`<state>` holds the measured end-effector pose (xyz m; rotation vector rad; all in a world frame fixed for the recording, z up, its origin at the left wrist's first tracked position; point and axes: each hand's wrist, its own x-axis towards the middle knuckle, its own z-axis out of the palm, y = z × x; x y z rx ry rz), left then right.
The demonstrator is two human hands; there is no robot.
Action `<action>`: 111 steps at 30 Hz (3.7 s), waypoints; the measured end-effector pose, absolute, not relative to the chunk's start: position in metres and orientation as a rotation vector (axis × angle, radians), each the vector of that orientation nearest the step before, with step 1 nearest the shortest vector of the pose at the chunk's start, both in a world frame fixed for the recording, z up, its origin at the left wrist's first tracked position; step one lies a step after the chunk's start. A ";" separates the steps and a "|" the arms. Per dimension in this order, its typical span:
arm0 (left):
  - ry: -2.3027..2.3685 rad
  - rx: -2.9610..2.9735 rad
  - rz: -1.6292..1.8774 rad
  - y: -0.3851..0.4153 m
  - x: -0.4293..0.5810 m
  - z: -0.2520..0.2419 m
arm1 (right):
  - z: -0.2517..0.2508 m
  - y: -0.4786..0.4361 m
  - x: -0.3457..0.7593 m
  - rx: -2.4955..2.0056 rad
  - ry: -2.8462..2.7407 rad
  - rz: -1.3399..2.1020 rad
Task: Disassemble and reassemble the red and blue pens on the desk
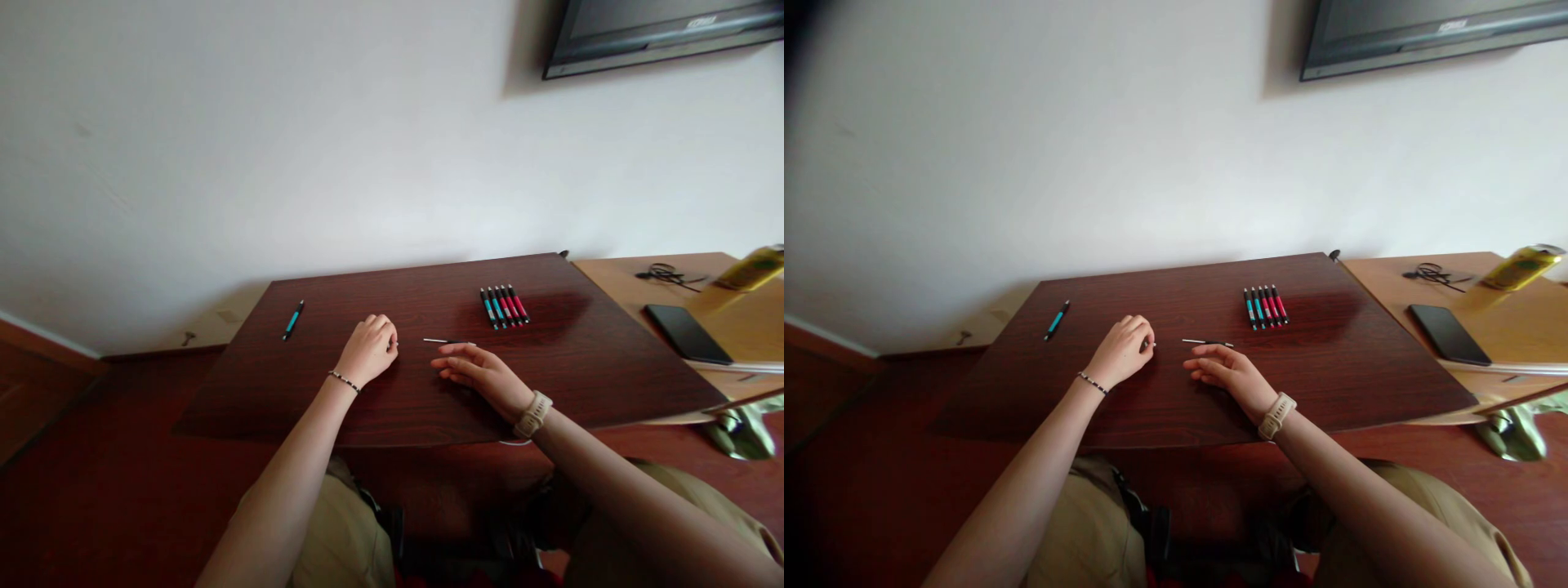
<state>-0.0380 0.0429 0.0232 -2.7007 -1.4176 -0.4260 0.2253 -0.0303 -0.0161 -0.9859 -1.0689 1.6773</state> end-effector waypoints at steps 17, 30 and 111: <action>-1.448 -2.677 -0.317 0.049 -0.032 0.010 | -0.015 -0.031 0.227 -0.972 -1.071 1.690; -1.452 -2.747 -0.397 0.049 -0.038 0.008 | -0.006 -0.023 0.241 -1.046 -1.238 1.381; -1.270 -2.633 -0.338 0.040 0.014 0.002 | -0.036 0.006 0.300 -1.362 -2.136 0.098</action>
